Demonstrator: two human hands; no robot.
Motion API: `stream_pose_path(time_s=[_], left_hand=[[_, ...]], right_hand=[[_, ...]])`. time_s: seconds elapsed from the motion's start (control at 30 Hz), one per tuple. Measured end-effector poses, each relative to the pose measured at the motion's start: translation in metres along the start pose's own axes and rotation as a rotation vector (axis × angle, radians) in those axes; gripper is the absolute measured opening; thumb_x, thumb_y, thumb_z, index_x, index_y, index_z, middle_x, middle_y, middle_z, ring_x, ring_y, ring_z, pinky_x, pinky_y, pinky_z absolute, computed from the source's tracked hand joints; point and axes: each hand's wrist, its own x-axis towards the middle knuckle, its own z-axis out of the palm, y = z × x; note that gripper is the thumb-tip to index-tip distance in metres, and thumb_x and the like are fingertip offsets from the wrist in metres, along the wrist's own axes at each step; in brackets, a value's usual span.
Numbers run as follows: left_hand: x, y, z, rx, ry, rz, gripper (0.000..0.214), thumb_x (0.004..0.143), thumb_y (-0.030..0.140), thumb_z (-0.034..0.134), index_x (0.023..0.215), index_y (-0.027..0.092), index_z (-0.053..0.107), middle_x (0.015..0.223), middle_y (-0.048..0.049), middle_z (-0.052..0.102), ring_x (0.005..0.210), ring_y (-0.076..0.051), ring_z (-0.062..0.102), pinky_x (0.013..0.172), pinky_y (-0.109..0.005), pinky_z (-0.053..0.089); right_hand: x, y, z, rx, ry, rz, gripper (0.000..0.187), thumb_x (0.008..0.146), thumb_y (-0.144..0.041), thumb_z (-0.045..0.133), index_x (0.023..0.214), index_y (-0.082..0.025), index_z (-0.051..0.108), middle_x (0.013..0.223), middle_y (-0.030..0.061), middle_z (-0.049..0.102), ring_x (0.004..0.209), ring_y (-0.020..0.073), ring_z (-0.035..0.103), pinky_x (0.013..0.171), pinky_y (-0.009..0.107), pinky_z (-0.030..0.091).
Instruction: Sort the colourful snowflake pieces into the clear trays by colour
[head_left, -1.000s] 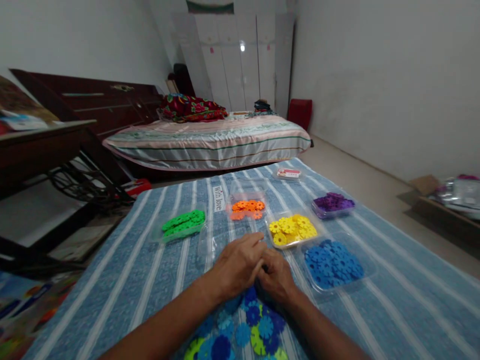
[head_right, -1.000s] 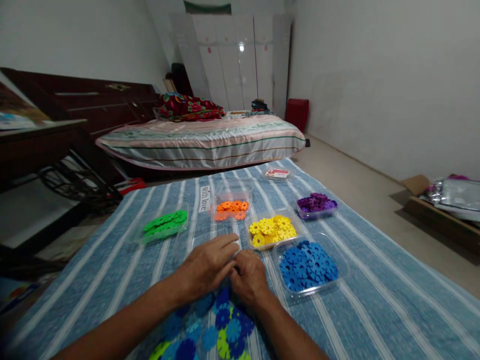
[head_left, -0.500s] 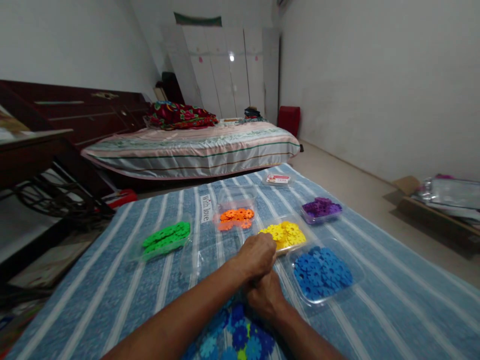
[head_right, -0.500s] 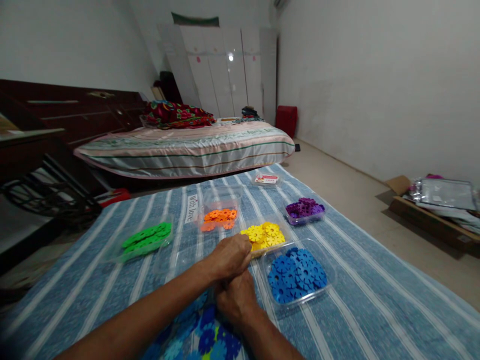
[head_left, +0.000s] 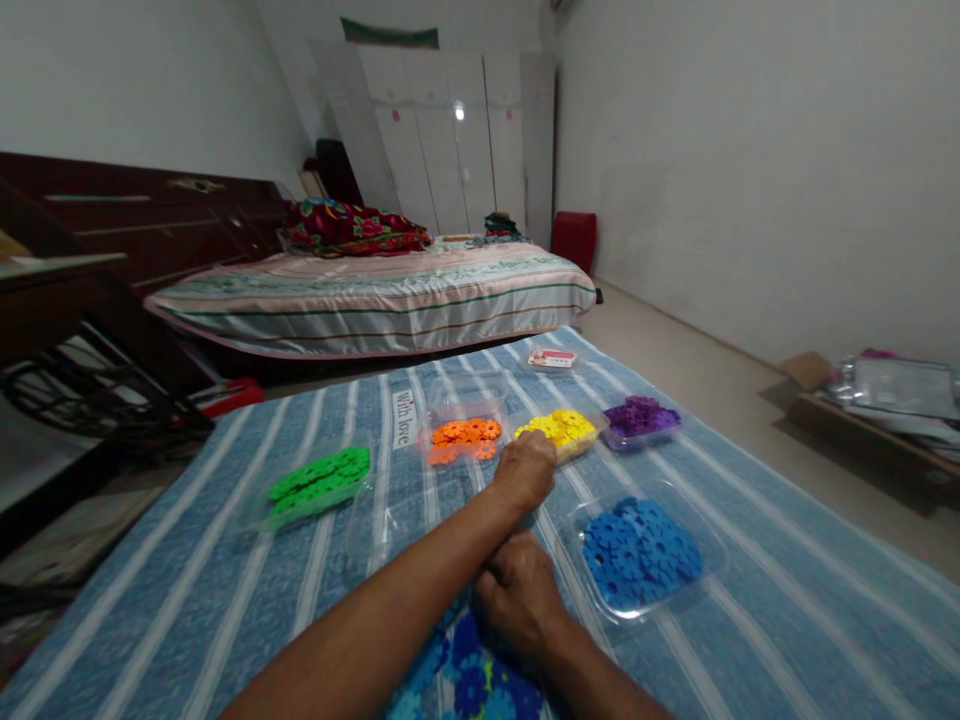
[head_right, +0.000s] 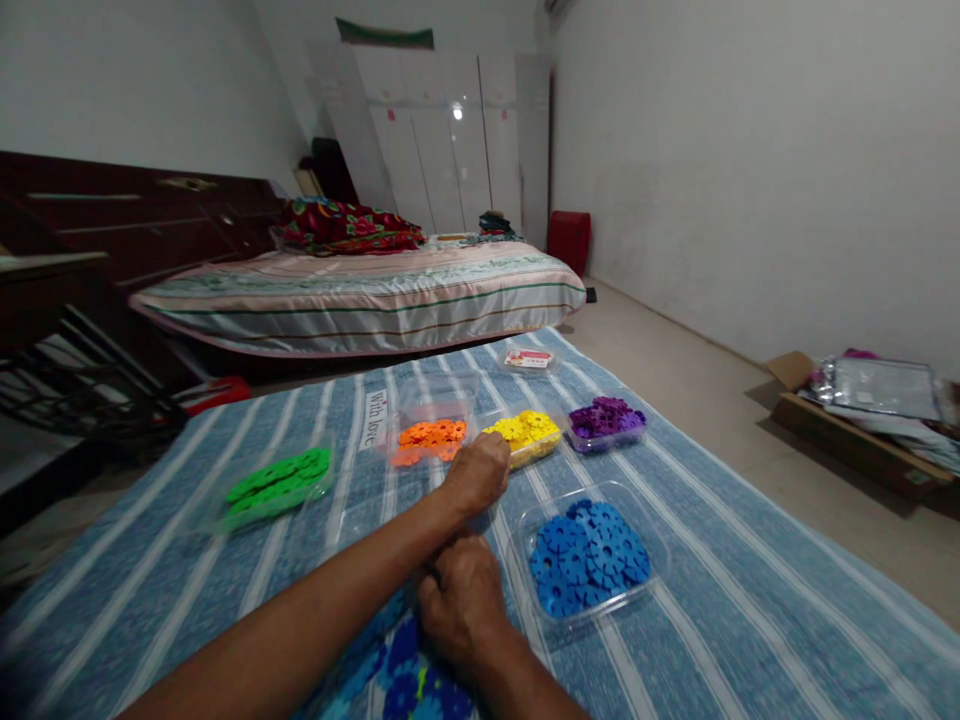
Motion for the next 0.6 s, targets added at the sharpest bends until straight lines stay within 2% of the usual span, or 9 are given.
stream_pose_path(time_s=[0.13, 0.23, 0.33, 0.4, 0.43, 0.5, 0.6], left_hand=[[0.020, -0.006, 0.005, -0.019, 0.030, -0.054, 0.038, 0.093, 0.007, 0.040, 0.116, 0.009, 0.070, 0.116, -0.0183, 0.069, 0.114, -0.028, 0.064, 0.094, -0.037, 0.055], [0.027, -0.008, 0.006, -0.038, 0.024, -0.072, 0.038, 0.093, 0.007, 0.040, 0.116, 0.008, 0.070, 0.117, -0.0176, 0.069, 0.115, -0.028, 0.064, 0.095, -0.037, 0.054], [0.017, -0.001, 0.000, -0.040, 0.050, -0.093, 0.036, 0.094, 0.009, 0.041, 0.118, 0.010, 0.068, 0.121, -0.0176, 0.067, 0.117, -0.028, 0.062, 0.096, -0.039, 0.054], [0.003, 0.009, -0.008, -0.023, 0.130, -0.088, 0.033, 0.096, 0.014, 0.044, 0.120, 0.012, 0.066, 0.130, -0.0179, 0.063, 0.122, -0.030, 0.059, 0.099, -0.043, 0.052], [-0.006, 0.015, -0.013, -0.024, 0.149, -0.040, 0.030, 0.096, 0.018, 0.048, 0.119, 0.013, 0.065, 0.131, -0.0175, 0.062, 0.123, -0.030, 0.059, 0.102, -0.044, 0.051], [-0.021, 0.025, -0.022, -0.072, 0.096, 0.057, 0.030, 0.097, 0.030, 0.051, 0.118, 0.014, 0.066, 0.126, -0.0162, 0.066, 0.121, -0.029, 0.061, 0.103, -0.043, 0.050], [-0.035, 0.035, -0.030, -0.144, -0.134, 0.116, 0.043, 0.097, 0.050, 0.050, 0.113, 0.014, 0.069, 0.114, -0.0157, 0.072, 0.111, -0.030, 0.068, 0.092, -0.040, 0.056]], right_hand=[[-0.001, -0.001, 0.000, -0.034, 0.040, -0.008, 0.020, 0.079, -0.015, 0.052, 0.078, -0.021, 0.071, 0.088, 0.0050, 0.072, 0.087, 0.0206, 0.063, 0.082, 0.032, 0.045], [-0.001, -0.001, 0.000, -0.042, 0.031, -0.006, 0.019, 0.080, -0.015, 0.053, 0.079, -0.022, 0.071, 0.086, 0.0044, 0.071, 0.086, 0.0202, 0.062, 0.083, 0.032, 0.046], [-0.001, 0.002, 0.001, -0.035, 0.017, 0.001, 0.017, 0.080, -0.017, 0.054, 0.077, -0.022, 0.071, 0.084, 0.0046, 0.070, 0.085, 0.0211, 0.063, 0.081, 0.032, 0.048], [0.000, 0.005, 0.004, -0.009, 0.019, 0.009, 0.018, 0.082, -0.019, 0.054, 0.083, -0.022, 0.072, 0.085, 0.0050, 0.070, 0.085, 0.0223, 0.064, 0.079, 0.032, 0.050], [0.000, 0.006, 0.007, 0.001, 0.035, 0.020, 0.020, 0.084, -0.021, 0.054, 0.088, -0.022, 0.073, 0.087, 0.0054, 0.070, 0.086, 0.0231, 0.064, 0.079, 0.033, 0.051], [0.001, 0.010, 0.013, 0.006, 0.082, 0.047, 0.024, 0.088, -0.024, 0.052, 0.100, -0.022, 0.073, 0.093, 0.0065, 0.070, 0.090, 0.0251, 0.064, 0.082, 0.036, 0.053], [0.004, 0.014, 0.023, -0.003, 0.114, 0.062, 0.029, 0.091, -0.027, 0.052, 0.114, -0.024, 0.069, 0.099, 0.0077, 0.069, 0.095, 0.0273, 0.062, 0.085, 0.040, 0.054]])
